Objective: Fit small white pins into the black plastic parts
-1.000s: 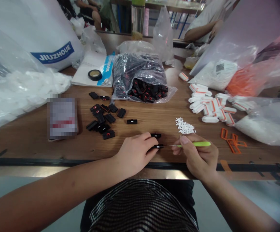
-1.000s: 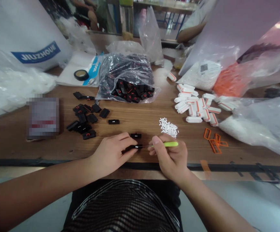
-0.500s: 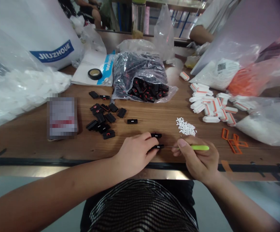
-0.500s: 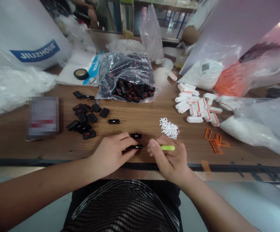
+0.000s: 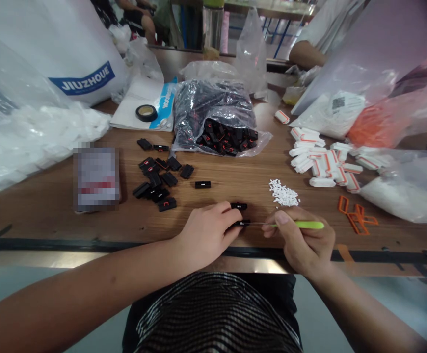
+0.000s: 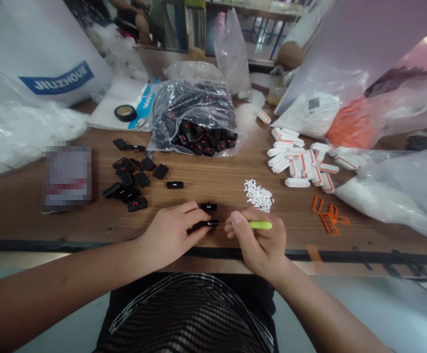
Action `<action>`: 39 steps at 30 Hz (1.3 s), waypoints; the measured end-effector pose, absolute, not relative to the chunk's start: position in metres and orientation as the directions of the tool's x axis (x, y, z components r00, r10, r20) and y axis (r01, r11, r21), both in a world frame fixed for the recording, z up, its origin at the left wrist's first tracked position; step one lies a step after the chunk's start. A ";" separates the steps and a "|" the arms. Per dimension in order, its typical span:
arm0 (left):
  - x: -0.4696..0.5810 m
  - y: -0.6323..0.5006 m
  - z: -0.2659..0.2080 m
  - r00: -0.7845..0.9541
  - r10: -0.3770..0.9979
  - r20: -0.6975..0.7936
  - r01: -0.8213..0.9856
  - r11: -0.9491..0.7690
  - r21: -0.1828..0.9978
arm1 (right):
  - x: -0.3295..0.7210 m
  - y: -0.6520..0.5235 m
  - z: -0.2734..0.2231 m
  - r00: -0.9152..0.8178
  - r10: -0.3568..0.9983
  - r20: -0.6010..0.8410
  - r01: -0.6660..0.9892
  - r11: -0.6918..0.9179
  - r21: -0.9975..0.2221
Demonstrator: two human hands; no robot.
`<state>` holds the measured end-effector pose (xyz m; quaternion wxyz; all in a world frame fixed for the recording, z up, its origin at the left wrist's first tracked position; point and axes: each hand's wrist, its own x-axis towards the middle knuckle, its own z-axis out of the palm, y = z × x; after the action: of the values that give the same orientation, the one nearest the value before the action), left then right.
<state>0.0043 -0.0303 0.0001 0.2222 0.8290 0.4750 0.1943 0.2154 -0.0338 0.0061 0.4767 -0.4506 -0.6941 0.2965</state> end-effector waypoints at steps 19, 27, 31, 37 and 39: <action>0.005 -0.030 -0.001 0.467 0.875 0.126 0.703 -0.455 0.547 | 0.215 -0.033 0.006 -0.182 0.899 0.400 0.393 0.439 -0.808; 0.004 -0.031 -0.002 0.467 0.873 0.139 0.693 -0.460 0.555 | 0.210 -0.030 0.019 -0.321 0.857 0.404 0.521 0.516 -0.680; 0.004 -0.030 -0.001 0.472 0.873 0.126 0.694 -0.456 0.558 | 0.211 -0.030 0.014 -0.180 0.904 0.389 0.392 0.428 -0.814; 0.004 -0.032 -0.004 0.465 0.872 0.152 0.693 -0.466 0.551 | 0.214 -0.032 0.004 -0.105 0.931 0.349 0.339 0.363 -0.868; 0.005 -0.034 -0.003 0.474 0.866 0.159 0.709 -0.483 0.515 | 0.214 -0.032 0.005 -0.134 0.936 0.327 0.346 0.353 -0.869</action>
<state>0.0053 -0.0337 -0.0026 0.1932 0.8366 0.4705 0.2035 0.2143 -0.0319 0.0052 0.4604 -0.4702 -0.6816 0.3199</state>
